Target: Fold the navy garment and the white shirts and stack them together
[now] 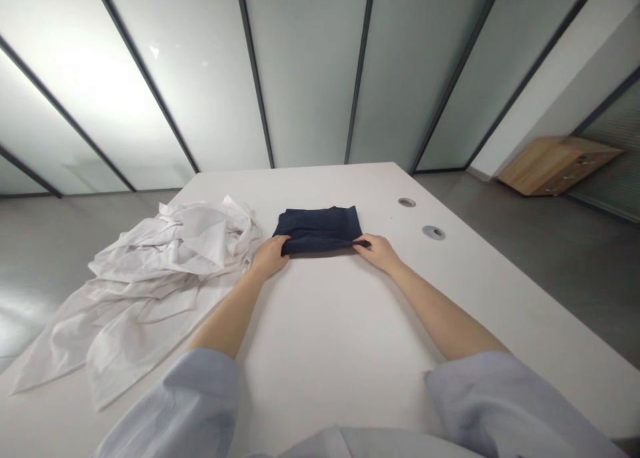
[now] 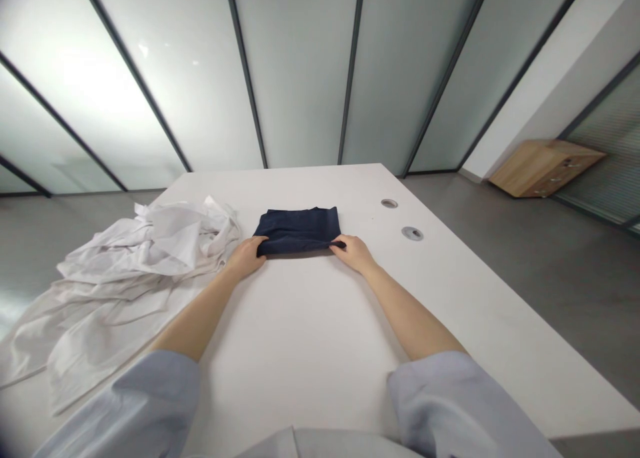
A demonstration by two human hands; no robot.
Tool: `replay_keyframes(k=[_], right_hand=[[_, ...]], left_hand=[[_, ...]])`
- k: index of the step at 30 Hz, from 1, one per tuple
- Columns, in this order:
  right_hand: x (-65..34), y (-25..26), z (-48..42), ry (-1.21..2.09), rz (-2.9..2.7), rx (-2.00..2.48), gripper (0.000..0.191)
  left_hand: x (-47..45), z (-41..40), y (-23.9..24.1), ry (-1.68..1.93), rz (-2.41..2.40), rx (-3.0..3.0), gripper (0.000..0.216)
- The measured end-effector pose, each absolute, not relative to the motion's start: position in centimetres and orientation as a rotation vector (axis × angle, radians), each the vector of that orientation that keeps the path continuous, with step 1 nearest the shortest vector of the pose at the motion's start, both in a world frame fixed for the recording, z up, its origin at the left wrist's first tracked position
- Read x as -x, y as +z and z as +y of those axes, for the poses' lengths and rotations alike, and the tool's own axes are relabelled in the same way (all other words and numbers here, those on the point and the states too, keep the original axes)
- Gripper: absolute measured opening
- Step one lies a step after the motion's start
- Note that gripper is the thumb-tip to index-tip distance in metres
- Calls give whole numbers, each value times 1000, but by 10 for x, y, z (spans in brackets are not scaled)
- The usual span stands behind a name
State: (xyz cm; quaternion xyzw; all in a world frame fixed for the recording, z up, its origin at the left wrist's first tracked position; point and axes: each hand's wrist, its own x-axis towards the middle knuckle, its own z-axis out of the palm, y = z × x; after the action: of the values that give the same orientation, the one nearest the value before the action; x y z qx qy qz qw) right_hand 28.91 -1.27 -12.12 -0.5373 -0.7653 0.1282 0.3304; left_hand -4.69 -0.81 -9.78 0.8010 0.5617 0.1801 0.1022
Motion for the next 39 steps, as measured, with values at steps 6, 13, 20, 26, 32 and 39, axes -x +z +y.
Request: replay_keyframes(k=[6,13,20,26,32,39], right_hand=[[-302,-130,-6,352,-2063,1357,30],[-303,-138,0,327,-2051,1322,25],[-303,-130,-4,536,-1816,1450,27],[-304,-136,-6,614,-1939,1284,29],[-303,-137,-2,649,-1854,1317,23],[-300,-126,-2,621,-1748,1496,38]], left_hand=[[59,1,-102,632,1764,-2185,48],[70,9,-112,901,1561,-1943,34],[67,11,-111,1042,1354,-1662,40],[67,4,-111,846,1273,-1891,47],[67,6,-114,885,1323,-1869,29],[65,15,-116,1040,1429,-1693,32]])
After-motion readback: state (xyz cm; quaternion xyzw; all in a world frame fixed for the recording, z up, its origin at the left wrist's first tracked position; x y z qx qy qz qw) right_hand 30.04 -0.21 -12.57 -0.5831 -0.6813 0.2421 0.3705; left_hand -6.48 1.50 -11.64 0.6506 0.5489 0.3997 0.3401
